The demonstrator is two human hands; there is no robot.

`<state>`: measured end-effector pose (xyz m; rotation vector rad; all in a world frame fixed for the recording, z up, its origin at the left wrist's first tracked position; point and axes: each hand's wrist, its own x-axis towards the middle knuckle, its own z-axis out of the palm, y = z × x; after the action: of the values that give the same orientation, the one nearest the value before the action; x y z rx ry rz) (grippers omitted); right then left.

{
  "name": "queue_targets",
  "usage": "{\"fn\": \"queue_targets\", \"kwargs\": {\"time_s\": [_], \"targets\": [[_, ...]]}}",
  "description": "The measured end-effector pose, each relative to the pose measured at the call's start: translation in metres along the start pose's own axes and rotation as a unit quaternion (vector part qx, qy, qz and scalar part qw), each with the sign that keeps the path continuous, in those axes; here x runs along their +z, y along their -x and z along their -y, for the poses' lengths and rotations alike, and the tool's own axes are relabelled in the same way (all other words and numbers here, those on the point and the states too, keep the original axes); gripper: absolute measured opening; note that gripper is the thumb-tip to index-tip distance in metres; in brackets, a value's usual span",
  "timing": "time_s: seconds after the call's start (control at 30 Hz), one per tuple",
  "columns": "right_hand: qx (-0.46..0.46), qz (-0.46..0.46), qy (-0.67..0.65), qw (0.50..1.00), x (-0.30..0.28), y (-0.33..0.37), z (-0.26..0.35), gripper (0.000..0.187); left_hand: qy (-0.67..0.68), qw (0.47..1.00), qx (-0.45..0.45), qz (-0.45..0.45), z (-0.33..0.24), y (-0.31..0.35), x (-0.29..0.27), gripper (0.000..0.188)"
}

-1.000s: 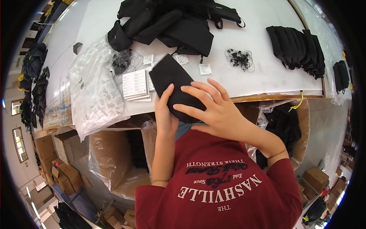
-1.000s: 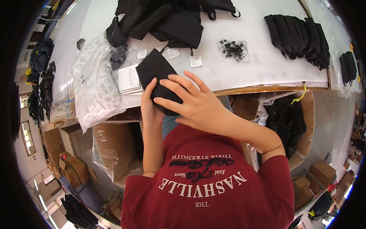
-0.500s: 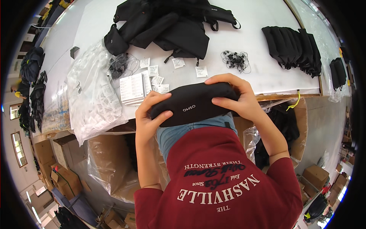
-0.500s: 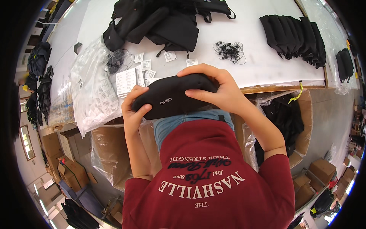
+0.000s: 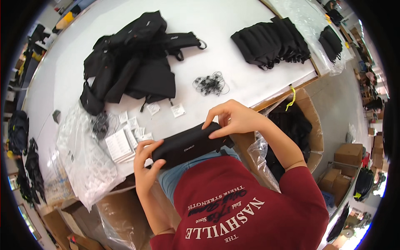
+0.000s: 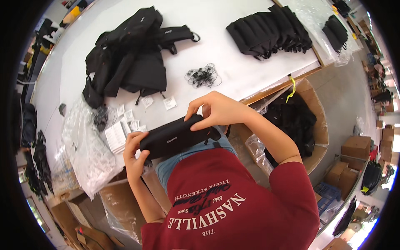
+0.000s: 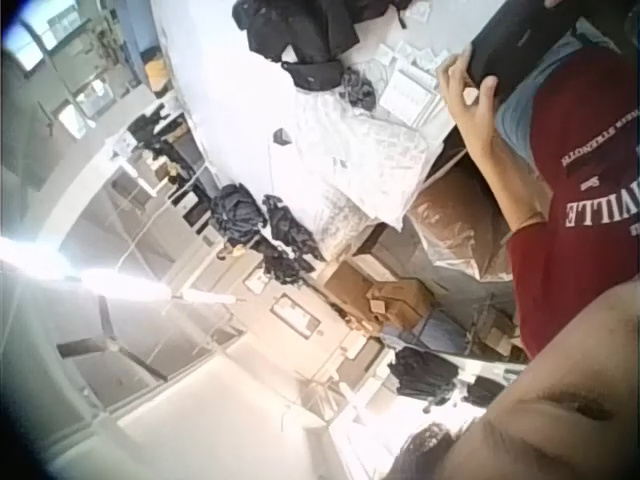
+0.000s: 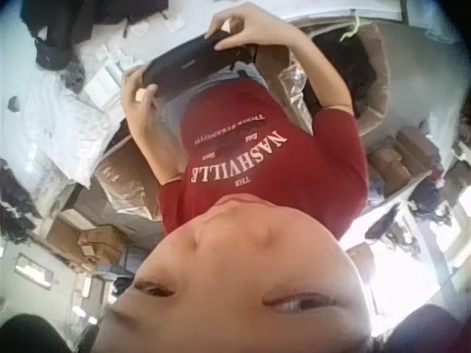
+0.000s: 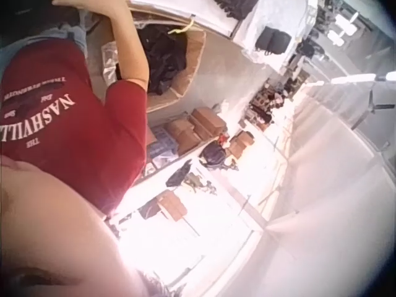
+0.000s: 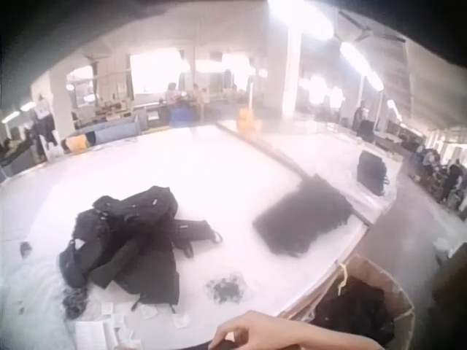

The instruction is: Packing items into black cases and adding labels and silica gel packets.

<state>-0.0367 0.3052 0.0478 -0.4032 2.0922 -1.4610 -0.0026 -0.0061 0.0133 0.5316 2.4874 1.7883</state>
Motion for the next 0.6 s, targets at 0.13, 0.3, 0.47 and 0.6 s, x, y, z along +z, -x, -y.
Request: {"fn": "queue_targets", "kwargs": {"time_s": [0.13, 0.3, 0.47, 0.6], "targets": [[-0.005, -0.224, -0.034, 0.974, -0.047, 0.014, -0.018, 0.028, -0.123, 0.979, -0.072, -0.145, 0.027, -0.005, -0.024, 0.031], [-0.047, -0.444, -0.007, 0.895, -0.151, 0.032, -0.048, 0.034, -0.332, 0.897, -0.101, -0.272, 0.096, 0.018, -0.077, 0.041], [-0.029, -0.638, 0.141, 0.757, -0.250, 0.046, -0.071, 0.036, -0.242, 0.891, -0.184, -0.336, 0.112, 0.024, -0.086, 0.046], [0.092, -0.623, 0.410, 0.660, -0.290, 0.056, -0.111, 0.040, -0.353, 0.861, -0.158, -0.329, 0.149, 0.035, -0.097, 0.059]]}}
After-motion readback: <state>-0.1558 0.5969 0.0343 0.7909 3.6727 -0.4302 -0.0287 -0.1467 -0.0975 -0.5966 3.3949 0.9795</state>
